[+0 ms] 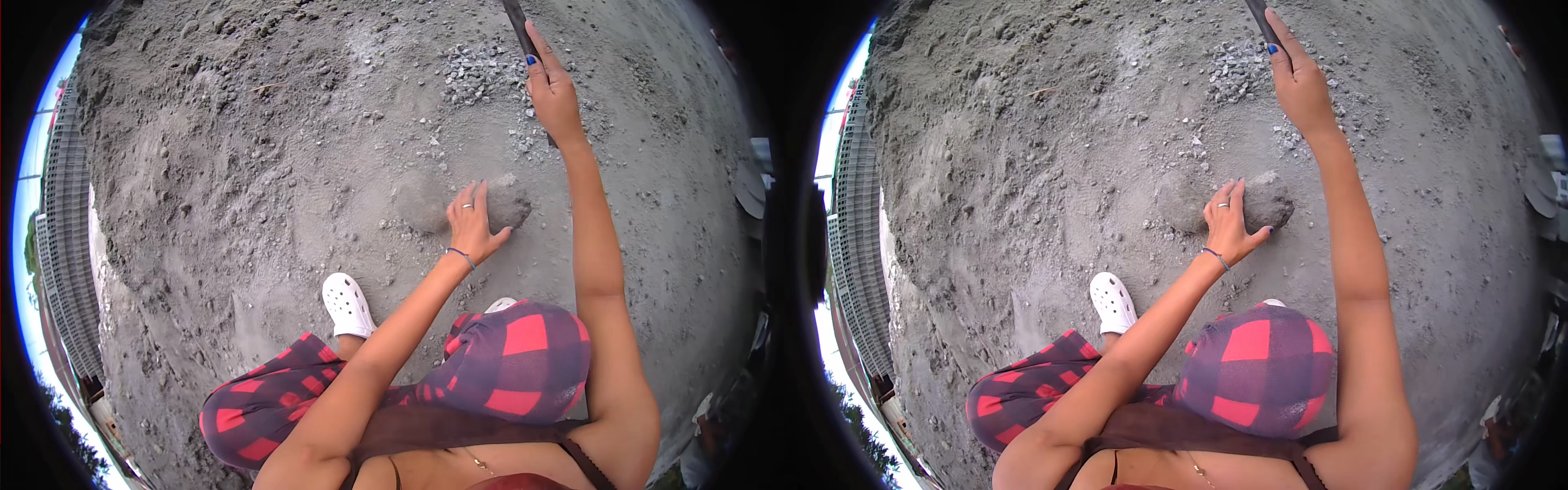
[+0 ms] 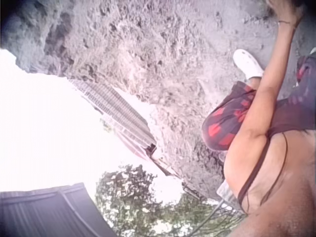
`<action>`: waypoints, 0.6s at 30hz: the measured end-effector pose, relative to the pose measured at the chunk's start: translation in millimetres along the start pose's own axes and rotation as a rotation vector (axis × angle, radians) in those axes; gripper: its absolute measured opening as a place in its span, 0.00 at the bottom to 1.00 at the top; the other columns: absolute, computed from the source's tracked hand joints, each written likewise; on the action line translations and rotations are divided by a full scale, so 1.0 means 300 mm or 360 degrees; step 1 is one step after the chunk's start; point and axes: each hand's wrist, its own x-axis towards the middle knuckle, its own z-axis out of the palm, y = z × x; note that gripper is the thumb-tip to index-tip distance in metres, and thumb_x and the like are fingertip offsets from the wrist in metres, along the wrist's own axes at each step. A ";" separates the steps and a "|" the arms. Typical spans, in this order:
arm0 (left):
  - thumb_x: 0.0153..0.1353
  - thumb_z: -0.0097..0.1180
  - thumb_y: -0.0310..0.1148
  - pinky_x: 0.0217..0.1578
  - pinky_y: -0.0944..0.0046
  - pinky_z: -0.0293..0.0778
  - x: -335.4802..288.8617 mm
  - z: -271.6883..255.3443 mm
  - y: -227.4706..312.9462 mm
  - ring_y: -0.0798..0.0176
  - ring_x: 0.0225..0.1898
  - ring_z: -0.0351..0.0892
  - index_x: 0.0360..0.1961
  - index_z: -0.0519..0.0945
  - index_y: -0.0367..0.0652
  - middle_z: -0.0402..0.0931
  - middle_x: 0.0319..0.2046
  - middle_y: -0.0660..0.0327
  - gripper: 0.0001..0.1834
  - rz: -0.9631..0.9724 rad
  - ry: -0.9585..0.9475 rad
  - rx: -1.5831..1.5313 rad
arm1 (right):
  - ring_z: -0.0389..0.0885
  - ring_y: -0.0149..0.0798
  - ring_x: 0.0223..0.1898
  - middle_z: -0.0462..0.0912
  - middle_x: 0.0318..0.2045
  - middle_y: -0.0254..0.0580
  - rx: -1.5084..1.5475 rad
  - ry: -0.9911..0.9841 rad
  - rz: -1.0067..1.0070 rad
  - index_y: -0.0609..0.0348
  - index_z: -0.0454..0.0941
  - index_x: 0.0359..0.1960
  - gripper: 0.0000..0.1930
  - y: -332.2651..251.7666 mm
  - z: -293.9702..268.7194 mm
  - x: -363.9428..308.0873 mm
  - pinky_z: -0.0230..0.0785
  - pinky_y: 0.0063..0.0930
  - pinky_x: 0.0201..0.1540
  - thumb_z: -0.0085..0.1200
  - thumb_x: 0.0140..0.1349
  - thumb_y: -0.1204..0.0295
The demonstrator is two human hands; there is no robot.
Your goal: Breaking small rocks or concrete pieces with a hammer at a construction site.
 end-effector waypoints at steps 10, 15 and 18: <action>0.33 0.61 0.43 0.52 0.52 0.44 -0.010 0.020 0.012 0.50 0.54 0.49 0.54 0.52 0.38 0.53 0.51 0.48 0.47 0.0025 -0.0063 0.0079 | 0.72 0.51 0.39 0.72 0.37 0.56 -0.0652 -0.0486 0.0518 0.33 0.60 0.52 0.21 0.411 0.068 -0.145 0.63 0.36 0.42 0.39 0.55 0.70; 0.33 0.62 0.42 0.51 0.51 0.44 -0.009 0.015 -0.002 0.50 0.54 0.49 0.54 0.50 0.37 0.53 0.50 0.48 0.48 0.0037 0.0027 0.0033 | 0.75 0.46 0.30 0.74 0.39 0.47 -0.0417 -0.0270 0.0204 0.35 0.60 0.52 0.21 0.122 -0.042 -0.063 0.65 0.35 0.35 0.39 0.56 0.70; 0.33 0.62 0.42 0.51 0.52 0.44 -0.013 0.016 0.006 0.50 0.54 0.49 0.55 0.48 0.36 0.53 0.50 0.47 0.49 0.0001 0.0001 0.0051 | 0.75 0.46 0.25 0.74 0.38 0.46 -0.0300 -0.0047 0.0272 0.34 0.60 0.53 0.21 0.059 -0.055 -0.057 0.64 0.38 0.31 0.38 0.56 0.70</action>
